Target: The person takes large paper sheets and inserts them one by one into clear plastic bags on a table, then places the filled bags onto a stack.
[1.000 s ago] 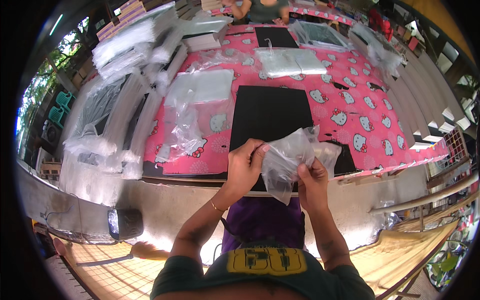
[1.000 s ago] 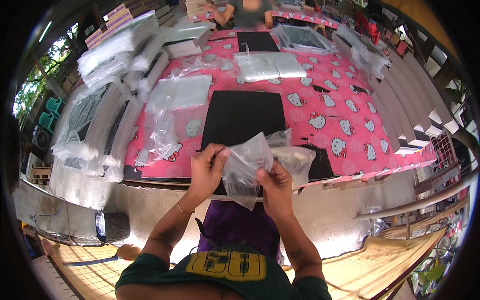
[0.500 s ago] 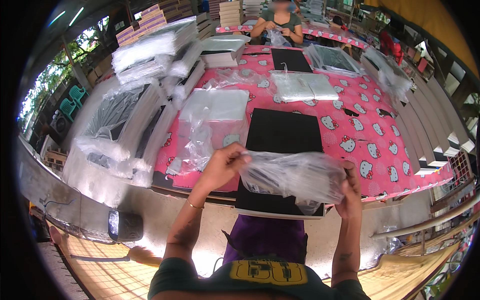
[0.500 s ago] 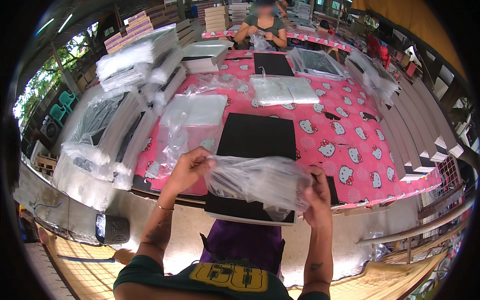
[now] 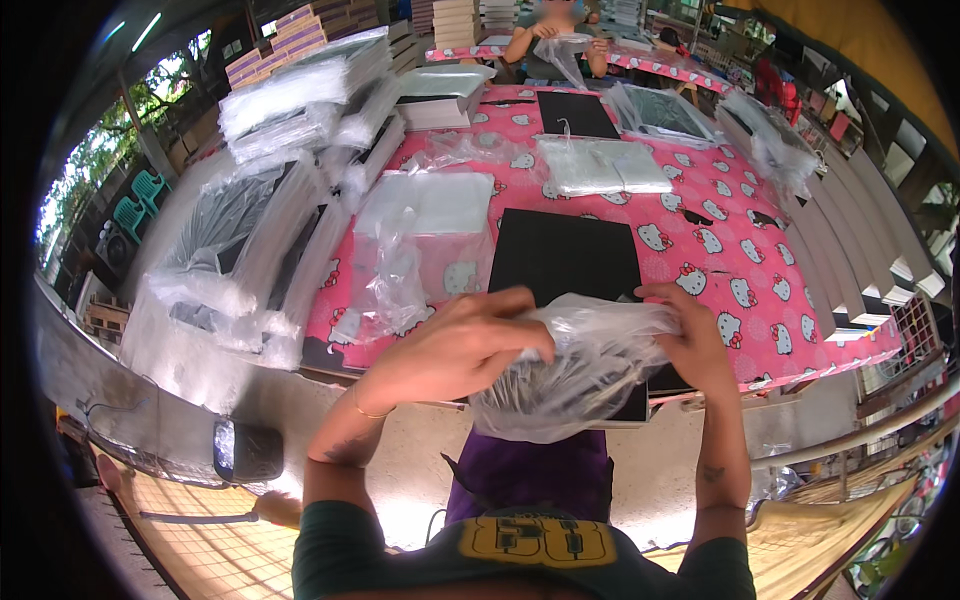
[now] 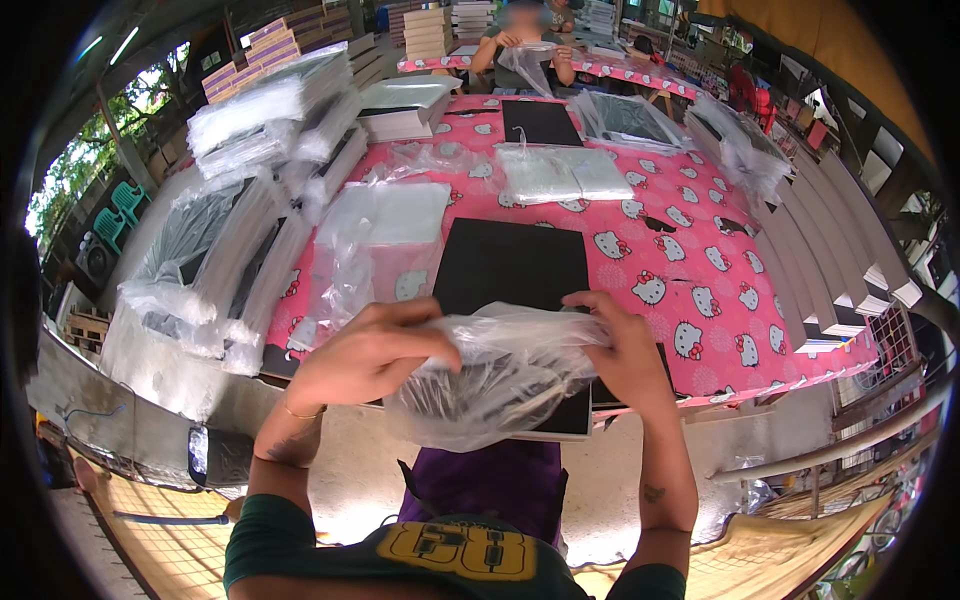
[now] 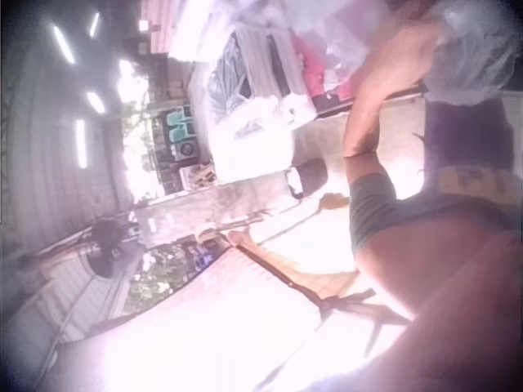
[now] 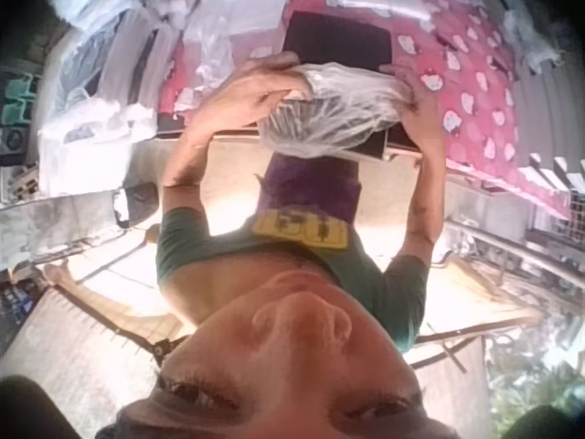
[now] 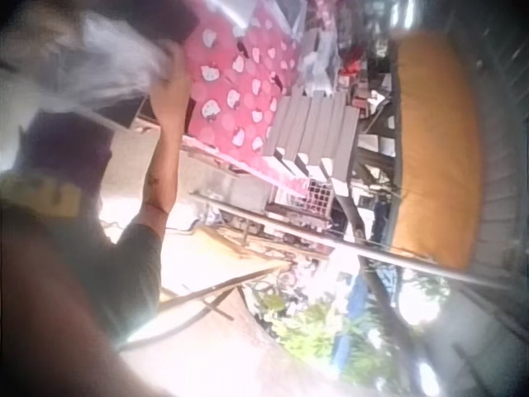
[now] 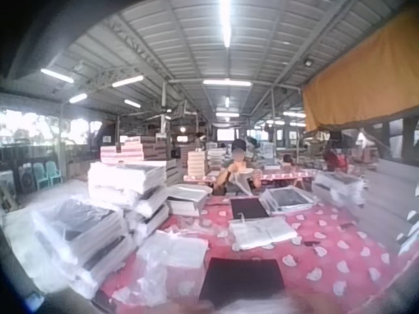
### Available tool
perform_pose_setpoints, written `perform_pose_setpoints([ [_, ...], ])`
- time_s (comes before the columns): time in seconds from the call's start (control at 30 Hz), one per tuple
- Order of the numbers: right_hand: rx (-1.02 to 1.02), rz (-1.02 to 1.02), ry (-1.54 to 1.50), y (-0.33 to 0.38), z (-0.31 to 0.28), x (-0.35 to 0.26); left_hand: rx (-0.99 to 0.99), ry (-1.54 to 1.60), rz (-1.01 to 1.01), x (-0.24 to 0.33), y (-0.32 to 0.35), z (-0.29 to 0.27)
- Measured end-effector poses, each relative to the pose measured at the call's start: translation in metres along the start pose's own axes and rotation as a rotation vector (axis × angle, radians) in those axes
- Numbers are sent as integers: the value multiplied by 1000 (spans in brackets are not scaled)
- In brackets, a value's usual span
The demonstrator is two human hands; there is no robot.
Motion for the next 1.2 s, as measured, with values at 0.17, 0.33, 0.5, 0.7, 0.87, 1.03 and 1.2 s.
perform_pose_setpoints([
  [0.17,-171,-250,50,20,-27,-5,405,-371,-171,-24,15,31],
  [0.33,100,34,1160,20,-26,-14,648,-577,-188,18,28,32],
  [0.5,-388,240,969,58,-23,-42,171,-969,-148,-11,70,11],
  [0.7,-108,-78,-786,105,-27,26,-273,356,54,30,70,10],
  [0.87,-704,58,-200,90,-19,-5,20,485,-81,22,65,51],
  [1.03,-375,175,-786,124,-7,65,-522,738,-538,-50,108,93],
  [1.2,-485,239,-585,139,-16,109,-32,1181,-394,-34,113,73],
])
Point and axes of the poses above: each hand's wrist, its own y-axis away from the middle knuckle, its own z-axis out of the palm, x = y × z, the point moved 1 cm from there along -y, towards the middle knuckle, and after that the axes turned 7 degrees about -z, right-handed, at the moved point
